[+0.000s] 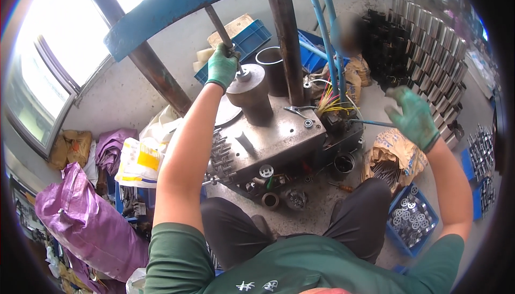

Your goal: The person assembles metal components by placing round metal pieces onto a vertical rod and using a handheld metal tool to fit smaller pins or parts into the assembly.

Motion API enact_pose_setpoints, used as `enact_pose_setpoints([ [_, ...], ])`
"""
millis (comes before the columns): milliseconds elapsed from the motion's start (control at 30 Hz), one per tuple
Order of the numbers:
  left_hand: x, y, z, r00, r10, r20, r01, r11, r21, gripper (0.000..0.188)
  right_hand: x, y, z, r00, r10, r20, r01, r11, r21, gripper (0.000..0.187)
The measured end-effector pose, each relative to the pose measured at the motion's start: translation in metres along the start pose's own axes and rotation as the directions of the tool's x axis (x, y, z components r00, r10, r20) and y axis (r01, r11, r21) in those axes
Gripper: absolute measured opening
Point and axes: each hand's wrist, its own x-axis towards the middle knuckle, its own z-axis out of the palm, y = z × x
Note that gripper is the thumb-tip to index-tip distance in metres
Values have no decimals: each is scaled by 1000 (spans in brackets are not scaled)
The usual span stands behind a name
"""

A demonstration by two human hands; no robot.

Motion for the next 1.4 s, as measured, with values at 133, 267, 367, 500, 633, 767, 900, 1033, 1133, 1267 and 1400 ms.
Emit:
enact_pose_setpoints([
  [133, -19, 25, 25, 999, 36, -16, -35, 996, 76, 26, -52, 14, 0, 951, 21, 307, 3, 997, -77, 43],
  [267, -36, -7, 35, 995, -6, -95, 4, 1000, -17, 21, -53, 11, 6, 904, -24, 427, 39, 999, -25, 42],
  [367, -36, -7, 34, 994, -93, -57, 82, 983, -165, 20, -54, 6, 7, 887, -7, 462, 13, 1000, -8, 40],
  [500, -39, -8, 38, 992, -99, -78, 86, 984, -153, 21, -73, -7, 5, 856, 59, 513, -45, 998, -41, 37],
  [633, -35, -22, 35, 991, -61, -123, 38, 983, -181, 20, -102, -8, 14, 837, 109, 536, -108, 994, -33, 31],
  [767, -45, 7, 36, 993, -42, -114, 28, 992, -125, 18, -132, -3, 24, 876, 183, 446, -196, 980, -16, 22],
  [900, -42, 3, 31, 984, -175, -34, 159, 949, -272, 20, -130, -11, 27, 899, 174, 402, -180, 983, -21, 21],
  [1033, -42, 4, 27, 993, -94, -64, 86, 989, -124, 24, -129, -12, 26, 906, 172, 387, -181, 983, -13, 20],
  [1133, -43, 13, 26, 988, -153, -18, 149, 979, -140, 21, -129, -12, 26, 910, 183, 373, -187, 982, -24, 21],
  [1267, -43, 10, 26, 989, -150, -10, 147, 981, -128, 22, -132, -11, 30, 915, 193, 355, -187, 981, -51, 22],
  [1400, -41, 5, 27, 987, -158, -2, 154, 965, -210, 21, -130, -13, 29, 906, 206, 369, -196, 978, -64, 21],
])
